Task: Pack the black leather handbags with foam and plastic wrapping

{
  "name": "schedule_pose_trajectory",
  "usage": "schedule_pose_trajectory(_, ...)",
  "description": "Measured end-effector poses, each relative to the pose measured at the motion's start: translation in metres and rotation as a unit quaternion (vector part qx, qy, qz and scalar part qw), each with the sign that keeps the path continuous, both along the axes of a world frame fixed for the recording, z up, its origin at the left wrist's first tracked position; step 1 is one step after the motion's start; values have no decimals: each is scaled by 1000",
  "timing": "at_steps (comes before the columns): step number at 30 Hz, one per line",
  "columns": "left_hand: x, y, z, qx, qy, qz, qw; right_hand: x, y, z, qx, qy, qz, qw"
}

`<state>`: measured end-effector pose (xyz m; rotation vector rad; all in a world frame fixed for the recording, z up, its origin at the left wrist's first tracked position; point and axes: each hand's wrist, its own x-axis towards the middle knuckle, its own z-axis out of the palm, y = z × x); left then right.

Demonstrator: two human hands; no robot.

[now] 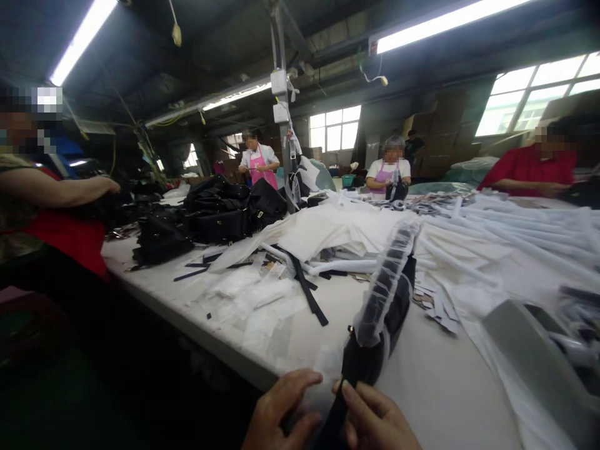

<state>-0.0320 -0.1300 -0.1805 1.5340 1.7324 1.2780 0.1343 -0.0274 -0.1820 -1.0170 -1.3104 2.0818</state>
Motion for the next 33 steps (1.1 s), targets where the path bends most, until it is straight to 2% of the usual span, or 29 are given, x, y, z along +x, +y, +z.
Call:
schedule_pose_trajectory(3, 8, -7, -5, -20, -39, -3, 999, 2, 0, 0, 43, -12, -5, 999)
schedule_pose_trajectory(7, 9, 5, 12, -58, -174, 74, 980, 5, -3, 5, 78, -38, -27, 996)
schedule_pose_trajectory(9, 10, 20, 24, -57, -195, 62, 977, 5, -4, 9, 95, -44, -36, 994)
schedule_pose_trajectory(12, 15, 44, 38, -50, -170, 47, 983, 5, -4, 14, 119, -47, -41, 991)
schedule_pose_trajectory(16, 19, 58, 44, -35, -207, 10, 978, 7, -2, 15, 155, -53, -44, 985)
schedule_pose_trajectory(20, 6, 46, 40, -59, -227, 35, 971, 13, 0, 17, 247, -51, -43, 967)
schedule_pose_trajectory(22, -2, 35, 34, -82, -216, 46, 972, 17, 1, 17, 267, -65, -19, 961)
schedule_pose_trajectory(27, -10, 4, 15, -144, -220, 57, 963, 21, -1, 19, 219, -105, 24, 970)
schedule_pose_trajectory(33, -4, -18, 2, -164, -209, 71, 961, 15, -11, 24, 213, -113, -30, 970)
